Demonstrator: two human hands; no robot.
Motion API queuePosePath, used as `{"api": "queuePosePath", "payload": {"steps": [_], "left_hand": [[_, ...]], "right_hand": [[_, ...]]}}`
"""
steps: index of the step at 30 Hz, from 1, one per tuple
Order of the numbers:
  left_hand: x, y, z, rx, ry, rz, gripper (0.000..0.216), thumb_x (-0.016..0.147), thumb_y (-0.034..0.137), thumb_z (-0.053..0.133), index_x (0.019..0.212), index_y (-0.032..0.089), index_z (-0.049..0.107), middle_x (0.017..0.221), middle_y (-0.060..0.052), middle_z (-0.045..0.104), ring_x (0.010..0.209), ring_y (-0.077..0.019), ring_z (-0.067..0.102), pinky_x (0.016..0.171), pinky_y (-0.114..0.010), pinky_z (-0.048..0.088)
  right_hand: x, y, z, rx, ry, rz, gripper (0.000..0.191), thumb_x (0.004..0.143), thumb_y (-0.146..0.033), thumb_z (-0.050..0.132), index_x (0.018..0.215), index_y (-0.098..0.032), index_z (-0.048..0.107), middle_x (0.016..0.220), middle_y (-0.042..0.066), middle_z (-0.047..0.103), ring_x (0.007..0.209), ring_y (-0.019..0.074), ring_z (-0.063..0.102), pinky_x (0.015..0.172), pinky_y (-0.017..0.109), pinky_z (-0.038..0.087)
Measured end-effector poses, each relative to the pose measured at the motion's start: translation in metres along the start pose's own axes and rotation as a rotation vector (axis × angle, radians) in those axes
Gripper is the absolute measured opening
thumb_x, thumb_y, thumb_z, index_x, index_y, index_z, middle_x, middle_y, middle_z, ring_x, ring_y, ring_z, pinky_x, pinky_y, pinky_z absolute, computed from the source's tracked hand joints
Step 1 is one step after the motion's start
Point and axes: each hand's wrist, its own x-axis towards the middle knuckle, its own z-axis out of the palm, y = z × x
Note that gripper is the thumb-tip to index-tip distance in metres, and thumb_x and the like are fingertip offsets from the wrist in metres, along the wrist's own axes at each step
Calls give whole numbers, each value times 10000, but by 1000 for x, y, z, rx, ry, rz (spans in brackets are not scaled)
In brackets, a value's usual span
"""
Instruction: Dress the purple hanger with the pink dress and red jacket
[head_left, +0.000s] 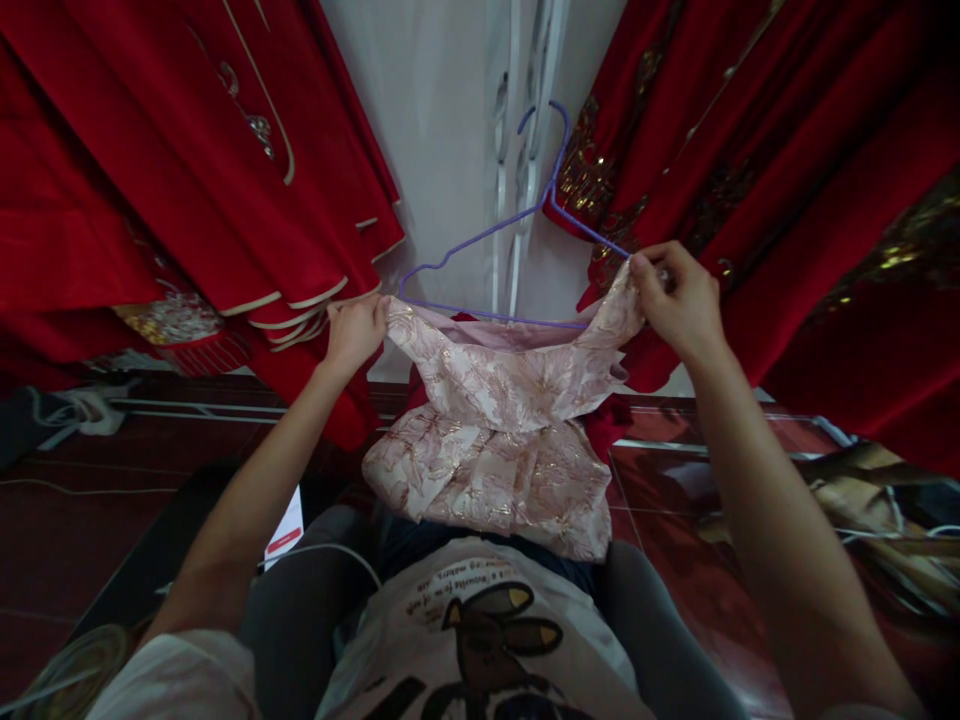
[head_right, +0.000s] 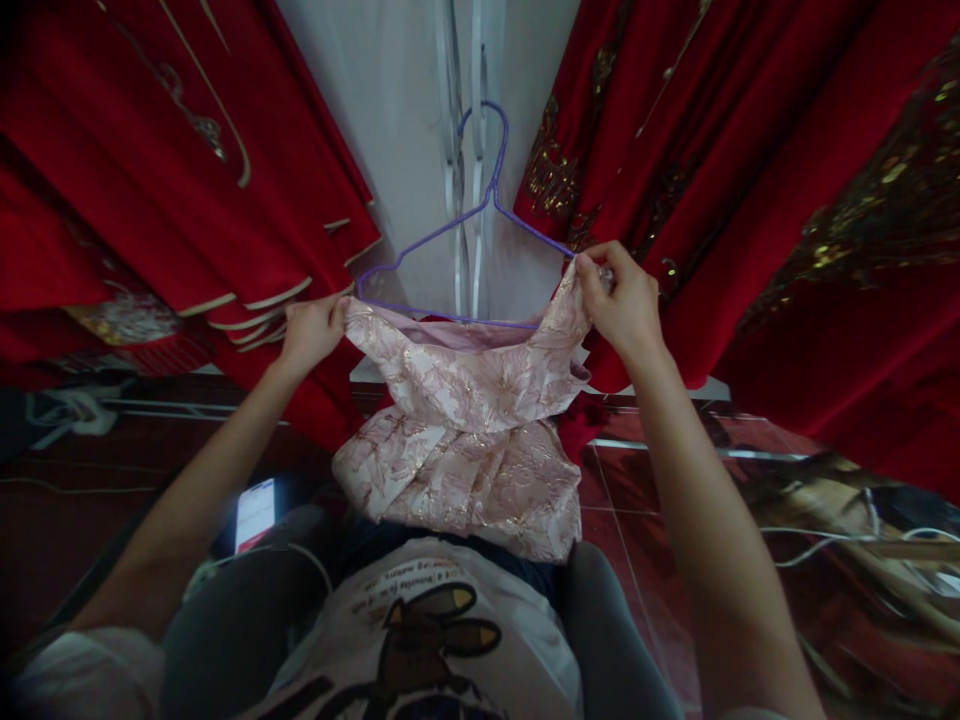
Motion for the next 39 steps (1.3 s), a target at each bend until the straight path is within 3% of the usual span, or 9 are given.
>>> {"api": "queuePosePath", "payload": {"steps": [3,10,17,23,27,34,37,39], "left_hand": [[-1,1,4,-17,11,-63,399,990,388,293,884,180,617,877,-107,713,905,-280,652,924,-409,358],[0,3,4,-109,138,7,365,986,377,314,839,186,588,800,-81,695,843,-262,649,950,-418,344],[-1,1,4,-157,121,-9,331,979,360,330,822,190,567,799,-83,677,865,-270,636,977,-464,322],[15,12,-4,-215,215,78,328,984,382,349,807,209,565,870,-71,683,932,-248,608,1040,-467,272],[30,18,-7,-262,221,154,363,995,409,323,824,209,574,843,-60,672,920,-232,602,1029,-431,308],[51,61,-32,-558,155,278,409,959,509,424,754,191,581,659,-18,579,818,-192,614,883,-332,442],[52,63,-40,-766,119,209,439,931,557,464,760,177,600,646,-15,580,757,-166,615,775,-297,488],[50,52,-36,-965,98,92,524,950,599,367,808,164,624,704,-39,627,687,-146,611,699,-292,507]], "right_hand": [[0,0,0,11,-13,3,254,930,-436,515,972,-231,658,766,28,640,669,159,547,652,283,391],[0,-6,-5,-25,-18,21,195,925,-379,532,982,-243,659,781,27,666,665,143,540,643,257,386],[0,-6,-6,-12,-20,22,186,923,-376,542,979,-245,661,812,25,681,680,142,549,663,261,391],[2,-1,-9,3,-23,-15,192,926,-379,545,968,-238,668,839,28,679,715,147,557,671,262,382],[4,1,-7,18,-28,-12,184,913,-367,555,945,-229,672,813,26,675,702,139,546,662,254,379],[4,7,6,128,-100,58,150,898,-354,530,881,-233,618,804,18,653,708,135,532,666,250,398],[5,12,11,223,-132,97,146,898,-348,510,850,-234,586,819,28,646,722,140,527,666,253,414],[6,14,14,266,-145,113,150,897,-349,508,838,-231,581,822,27,638,731,141,529,672,256,419]]}}
